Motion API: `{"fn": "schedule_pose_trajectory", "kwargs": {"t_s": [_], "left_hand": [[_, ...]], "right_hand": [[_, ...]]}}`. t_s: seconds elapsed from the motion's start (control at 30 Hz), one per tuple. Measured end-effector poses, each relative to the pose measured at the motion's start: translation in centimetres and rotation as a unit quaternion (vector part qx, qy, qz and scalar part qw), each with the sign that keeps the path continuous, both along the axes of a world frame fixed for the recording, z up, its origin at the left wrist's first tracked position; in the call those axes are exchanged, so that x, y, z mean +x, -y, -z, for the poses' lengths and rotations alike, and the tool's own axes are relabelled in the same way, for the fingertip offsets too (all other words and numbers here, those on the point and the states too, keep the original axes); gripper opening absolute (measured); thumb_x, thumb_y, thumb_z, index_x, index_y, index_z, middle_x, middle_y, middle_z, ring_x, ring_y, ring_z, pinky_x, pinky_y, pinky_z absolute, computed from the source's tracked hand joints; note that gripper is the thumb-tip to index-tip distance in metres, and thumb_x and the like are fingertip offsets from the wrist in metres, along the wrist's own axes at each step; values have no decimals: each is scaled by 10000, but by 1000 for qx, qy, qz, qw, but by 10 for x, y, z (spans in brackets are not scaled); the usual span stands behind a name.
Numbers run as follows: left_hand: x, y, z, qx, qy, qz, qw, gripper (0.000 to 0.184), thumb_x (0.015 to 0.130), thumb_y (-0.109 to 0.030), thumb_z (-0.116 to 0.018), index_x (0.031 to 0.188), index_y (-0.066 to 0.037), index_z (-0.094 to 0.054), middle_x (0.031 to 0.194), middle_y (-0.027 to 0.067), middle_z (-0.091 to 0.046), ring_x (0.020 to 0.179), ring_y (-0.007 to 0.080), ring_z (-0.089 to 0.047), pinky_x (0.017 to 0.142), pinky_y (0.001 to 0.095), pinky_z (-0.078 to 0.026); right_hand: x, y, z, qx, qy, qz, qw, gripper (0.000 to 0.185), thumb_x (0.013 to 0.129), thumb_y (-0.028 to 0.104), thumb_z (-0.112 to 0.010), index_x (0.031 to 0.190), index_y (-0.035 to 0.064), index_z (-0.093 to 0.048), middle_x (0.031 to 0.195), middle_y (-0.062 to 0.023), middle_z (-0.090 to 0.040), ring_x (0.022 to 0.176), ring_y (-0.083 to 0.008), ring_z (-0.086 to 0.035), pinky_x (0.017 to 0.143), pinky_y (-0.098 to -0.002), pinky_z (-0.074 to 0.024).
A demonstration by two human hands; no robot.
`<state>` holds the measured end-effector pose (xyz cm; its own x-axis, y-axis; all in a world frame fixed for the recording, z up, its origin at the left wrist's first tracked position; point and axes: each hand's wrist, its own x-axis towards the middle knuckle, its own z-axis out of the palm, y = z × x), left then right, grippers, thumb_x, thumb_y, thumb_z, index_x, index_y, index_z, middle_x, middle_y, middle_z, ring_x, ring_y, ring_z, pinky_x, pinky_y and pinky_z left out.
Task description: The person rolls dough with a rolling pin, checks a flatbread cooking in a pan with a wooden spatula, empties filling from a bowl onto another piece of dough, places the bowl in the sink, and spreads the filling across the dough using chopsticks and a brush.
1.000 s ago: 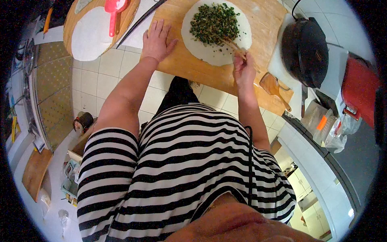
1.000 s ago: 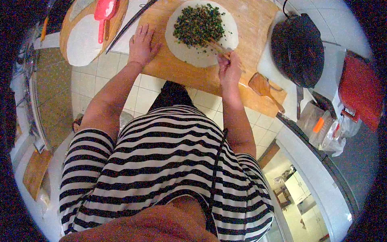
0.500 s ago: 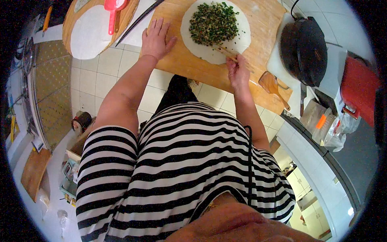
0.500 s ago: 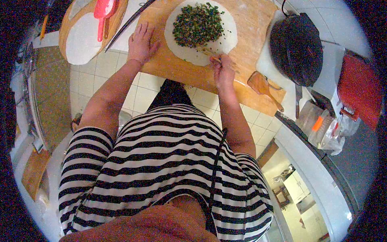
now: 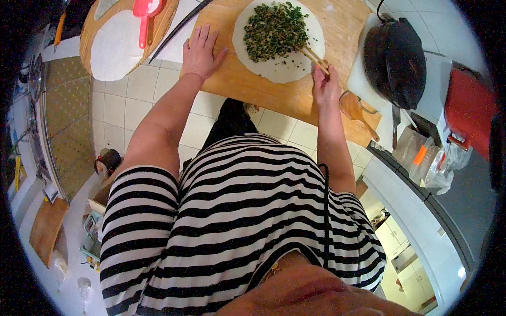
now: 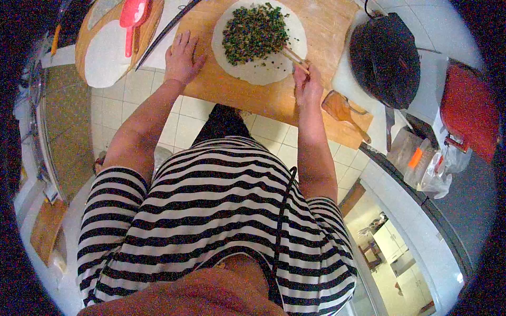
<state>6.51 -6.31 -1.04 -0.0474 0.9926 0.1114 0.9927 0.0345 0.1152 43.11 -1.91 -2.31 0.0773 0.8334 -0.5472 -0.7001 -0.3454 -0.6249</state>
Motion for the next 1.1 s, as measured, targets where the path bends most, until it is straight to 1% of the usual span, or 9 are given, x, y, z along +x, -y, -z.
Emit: {"fn": "schedule_pose_trajectory", "kwargs": {"t_s": [0.1,0.2,0.43,0.5,0.6,0.7,0.8,0.93,1.1], "left_hand": [[0,0,2,2,0,2,1000,634,835,-459,-564,1360,-145,-401,1464,105,-302,1354,278,-268,1040,496,-265],[-1,0,3,12,1,5,1000,635,832,-458,-569,1358,-145,-400,1462,105,-306,1352,281,-269,1034,500,-274],[1,-1,-3,7,-1,7,1000,634,826,-450,-585,1351,-145,-405,1453,102,-317,1346,285,-280,1015,507,-300],[1,-1,0,13,-1,9,1000,635,824,-446,-589,1352,-144,-404,1453,101,-316,1344,287,-280,1015,504,-300],[-1,0,3,14,-2,10,1000,640,822,-443,-592,1354,-143,-401,1456,97,-310,1343,287,-278,1017,499,-298],[0,0,1,5,-6,10,1000,639,823,-441,-590,1354,-140,-400,1458,96,-306,1344,286,-273,1023,494,-293],[0,0,-1,4,-6,10,1000,631,827,-439,-586,1350,-138,-402,1455,97,-310,1342,287,-275,1027,491,-290],[0,0,1,17,1,9,1000,623,827,-434,-587,1344,-139,-406,1442,101,-321,1334,291,-284,1021,497,-297],[-1,1,2,23,-6,12,1000,613,828,-430,-585,1338,-138,-411,1425,108,-340,1325,294,-300,1005,500,-315]], "right_hand": [[3,22,-6,-36,42,-22,998,294,926,187,-522,1116,-37,-516,1010,-163,-594,896,-245,-637,692,-272,-568],[2,36,-13,-16,61,-20,998,305,925,190,-526,1129,-37,-515,1002,-169,-594,885,-242,-636,676,-257,-559],[-5,22,-2,19,30,-27,999,291,924,201,-529,1128,-7,-524,994,-173,-596,878,-250,-637,693,-270,-556],[2,22,11,-7,14,-75,997,286,924,212,-533,1118,3,-527,995,-159,-599,867,-248,-636,728,-286,-550],[-12,39,-17,-20,53,-71,996,270,926,215,-531,1104,12,-531,990,-142,-603,847,-243,-636,738,-277,-543],[-3,50,-19,-17,51,-87,995,255,925,210,-534,1084,11,-537,986,-128,-605,848,-239,-634,747,-283,-540],[-7,44,-16,14,3,-67,998,257,923,213,-541,1080,9,-537,998,-132,-602,846,-239,-634,763,-294,-541],[-17,36,-6,25,27,-50,998,264,916,214,-552,1074,4,-535,1002,-140,-598,844,-245,-634,771,-304,-545],[-8,63,-15,-12,47,-44,998,263,911,197,-552,1075,-7,-528,1004,-159,-595,872,-259,-641,756,-312,-554]]}}
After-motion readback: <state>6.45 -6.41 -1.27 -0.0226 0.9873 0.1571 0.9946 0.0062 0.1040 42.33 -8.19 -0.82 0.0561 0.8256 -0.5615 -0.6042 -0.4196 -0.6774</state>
